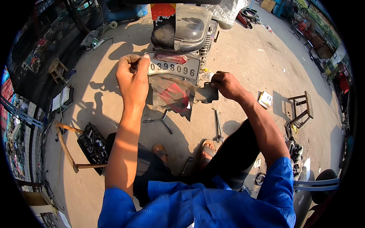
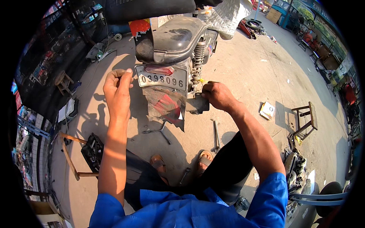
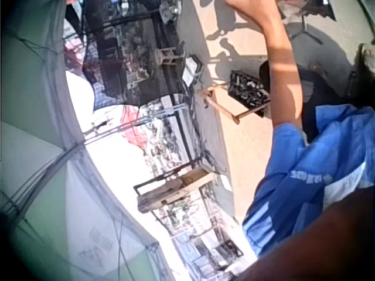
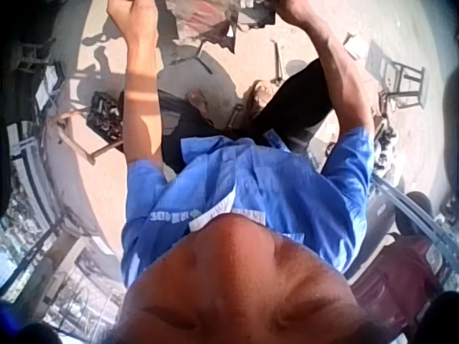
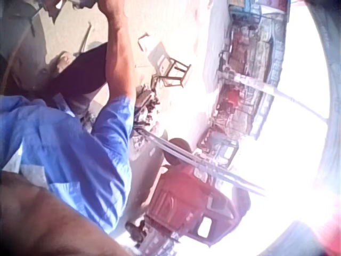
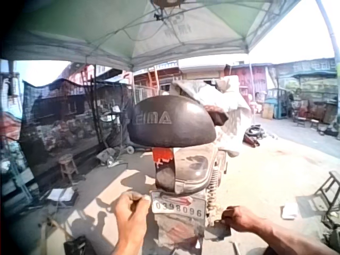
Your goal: The person is sitting on the ground repairing the rear section of a scooter. They use a wrench to loosen bolts on the rear fender and a screwdriver to adjust components near the license plate area. The person removes a small black plastic part and manipulates the rear suspension spring.
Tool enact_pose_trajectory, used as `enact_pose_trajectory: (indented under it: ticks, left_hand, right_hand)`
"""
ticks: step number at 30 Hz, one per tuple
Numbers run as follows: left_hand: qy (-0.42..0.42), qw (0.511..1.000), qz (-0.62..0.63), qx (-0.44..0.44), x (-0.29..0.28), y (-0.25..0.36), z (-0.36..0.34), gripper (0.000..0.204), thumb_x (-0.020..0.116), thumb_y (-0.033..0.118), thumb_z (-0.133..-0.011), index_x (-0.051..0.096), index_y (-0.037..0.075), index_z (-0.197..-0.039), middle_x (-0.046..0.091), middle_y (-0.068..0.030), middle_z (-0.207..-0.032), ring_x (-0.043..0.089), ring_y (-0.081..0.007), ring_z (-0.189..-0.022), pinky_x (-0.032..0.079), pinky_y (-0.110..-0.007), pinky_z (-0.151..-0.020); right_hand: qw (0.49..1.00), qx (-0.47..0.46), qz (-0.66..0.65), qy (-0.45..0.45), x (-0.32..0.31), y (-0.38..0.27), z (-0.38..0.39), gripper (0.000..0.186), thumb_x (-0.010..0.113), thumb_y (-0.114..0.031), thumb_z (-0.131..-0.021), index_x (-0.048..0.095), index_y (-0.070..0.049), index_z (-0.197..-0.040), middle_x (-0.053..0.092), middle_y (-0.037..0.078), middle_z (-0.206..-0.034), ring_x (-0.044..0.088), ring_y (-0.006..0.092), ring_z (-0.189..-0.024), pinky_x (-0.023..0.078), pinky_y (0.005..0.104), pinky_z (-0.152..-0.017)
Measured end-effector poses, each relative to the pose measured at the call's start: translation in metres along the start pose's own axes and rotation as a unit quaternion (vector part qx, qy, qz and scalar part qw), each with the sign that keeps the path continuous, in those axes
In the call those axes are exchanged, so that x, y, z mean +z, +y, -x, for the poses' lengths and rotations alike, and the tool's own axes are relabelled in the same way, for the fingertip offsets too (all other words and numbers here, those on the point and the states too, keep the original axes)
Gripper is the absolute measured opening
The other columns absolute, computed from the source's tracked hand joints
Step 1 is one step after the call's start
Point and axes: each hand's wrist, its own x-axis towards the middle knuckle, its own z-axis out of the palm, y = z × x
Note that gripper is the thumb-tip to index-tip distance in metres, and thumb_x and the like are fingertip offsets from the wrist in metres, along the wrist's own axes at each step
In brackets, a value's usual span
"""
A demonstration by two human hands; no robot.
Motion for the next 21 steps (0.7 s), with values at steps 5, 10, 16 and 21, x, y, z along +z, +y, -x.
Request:
enact_pose_trajectory:
  ticks: [5, 10, 16, 21]
  left_hand:
    - [-0.101, 0.983, 0.097, -0.119, 0.009, -0.020, 0.061, 0.012, 0.064, 0.013, -0.088, 0.059, 0.003, -0.087, 0.056, 0.0013, -0.077, 0.048, -0.0039, -0.068, 0.040, -0.020, -0.061]
    - [-0.150, 0.968, 0.049, -0.197, 0.035, -0.039, 0.107, 0.017, 0.066, 0.015, -0.084, 0.056, 0.001, -0.079, 0.051, 0.0027, -0.065, 0.043, -0.0029, -0.059, 0.037, -0.022, -0.053]
    - [-0.173, 0.951, 0.061, -0.250, 0.055, -0.056, 0.153, 0.025, 0.066, 0.021, -0.085, 0.054, -0.001, -0.079, 0.049, -0.0015, -0.064, 0.044, -0.0078, -0.060, 0.039, -0.027, -0.054]
    - [-0.148, 0.949, 0.041, -0.274, 0.069, -0.097, 0.190, 0.026, 0.067, 0.022, -0.082, 0.056, -0.001, -0.078, 0.058, -0.0101, -0.064, 0.055, -0.0156, -0.058, 0.045, -0.033, -0.056]
  right_hand:
    - [1.000, 0.008, -0.023, -0.011, 0.014, 0.005, 0.007, 0.012, 0.062, -0.012, -0.080, 0.064, -0.001, -0.083, 0.061, 0.017, -0.079, 0.060, 0.0359, -0.076, 0.048, 0.0420, -0.069]
    - [0.996, 0.002, -0.058, -0.070, 0.013, -0.009, 0.008, 0.010, 0.063, -0.008, -0.078, 0.065, 0.000, -0.082, 0.062, 0.017, -0.077, 0.061, 0.0322, -0.074, 0.048, 0.0388, -0.068]
    - [0.982, 0.078, -0.038, -0.168, 0.020, 0.012, 0.012, 0.012, 0.066, -0.009, -0.076, 0.067, 0.000, -0.084, 0.064, 0.017, -0.078, 0.063, 0.0307, -0.075, 0.049, 0.0376, -0.070]
    - [0.956, 0.182, -0.052, -0.222, 0.021, 0.032, 0.012, 0.015, 0.067, -0.010, -0.078, 0.068, 0.003, -0.086, 0.065, 0.013, -0.073, 0.061, 0.0195, -0.069, 0.049, 0.0333, -0.067]
